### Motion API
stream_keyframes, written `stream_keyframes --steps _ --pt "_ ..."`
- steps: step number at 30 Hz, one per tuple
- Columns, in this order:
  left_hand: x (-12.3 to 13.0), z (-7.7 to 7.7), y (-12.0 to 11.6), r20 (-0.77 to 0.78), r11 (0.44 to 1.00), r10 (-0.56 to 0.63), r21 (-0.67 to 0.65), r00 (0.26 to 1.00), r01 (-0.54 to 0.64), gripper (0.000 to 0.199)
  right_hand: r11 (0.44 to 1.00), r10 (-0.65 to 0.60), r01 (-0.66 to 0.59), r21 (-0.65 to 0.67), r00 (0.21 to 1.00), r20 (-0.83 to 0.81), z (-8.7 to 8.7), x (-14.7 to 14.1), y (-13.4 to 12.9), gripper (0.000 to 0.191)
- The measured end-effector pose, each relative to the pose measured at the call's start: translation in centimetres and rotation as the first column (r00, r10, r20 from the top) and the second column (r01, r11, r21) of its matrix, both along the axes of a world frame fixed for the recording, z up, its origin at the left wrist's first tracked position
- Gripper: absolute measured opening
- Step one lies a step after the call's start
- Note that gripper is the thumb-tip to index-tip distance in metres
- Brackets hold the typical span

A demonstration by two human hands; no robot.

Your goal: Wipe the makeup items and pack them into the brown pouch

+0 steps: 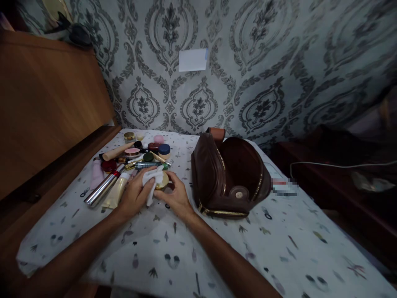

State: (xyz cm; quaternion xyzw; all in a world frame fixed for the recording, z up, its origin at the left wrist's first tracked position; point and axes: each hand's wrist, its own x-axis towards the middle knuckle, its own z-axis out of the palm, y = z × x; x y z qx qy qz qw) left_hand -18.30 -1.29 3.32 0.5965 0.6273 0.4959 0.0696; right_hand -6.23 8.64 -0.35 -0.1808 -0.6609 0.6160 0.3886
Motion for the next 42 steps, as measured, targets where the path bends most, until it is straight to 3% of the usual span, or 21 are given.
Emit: stream_keyframes --steps 3,6,12,18,23,29,35,42 --pt "0.4 0.3 -0.2 0.147 0.999 -0.031 0.015 0.989 0.029 0.038 0.984 0.043 -0.050 -0.170 0.998 -0.043 0.5 0.9 -0.8 0.057" --pt "0.8 0.1 -0.3 0.307 0.998 -0.021 -0.056 0.952 0.040 0.042 0.947 0.031 -0.067 -0.313 0.992 -0.119 0.5 1.7 -1.6 0.056" --pt "1.2 -0.9 0.0 0.475 0.996 0.004 -0.084 0.880 0.040 0.046 0.822 0.003 -0.143 -0.551 0.969 -0.246 0.5 3.1 -2.4 0.046" --pt "1.4 -2.3 0.3 0.518 0.994 0.008 -0.097 0.855 0.049 0.049 0.741 -0.038 -0.173 -0.649 0.954 -0.298 0.2 3.9 -1.8 0.037" --pt "1.9 -2.1 0.2 0.465 0.993 0.029 -0.111 0.885 0.025 0.047 0.718 -0.021 -0.194 -0.668 0.954 -0.300 0.6 3.8 -1.8 0.031" --pt "2.4 -2.1 0.3 0.405 0.990 -0.003 -0.128 0.914 0.060 0.045 0.684 0.060 -0.273 -0.676 0.945 -0.321 1.0 3.5 -2.7 0.045" --pt "2.5 -2.8 0.3 0.402 0.985 -0.046 -0.132 0.915 0.108 0.046 0.663 0.037 -0.260 -0.702 0.948 -0.316 0.5 3.3 -3.3 0.055" --pt "3.0 -2.6 0.4 0.458 0.983 -0.002 -0.162 0.889 0.085 0.043 0.520 -0.069 -0.267 -0.811 0.934 -0.352 0.4 3.2 -3.2 0.037"
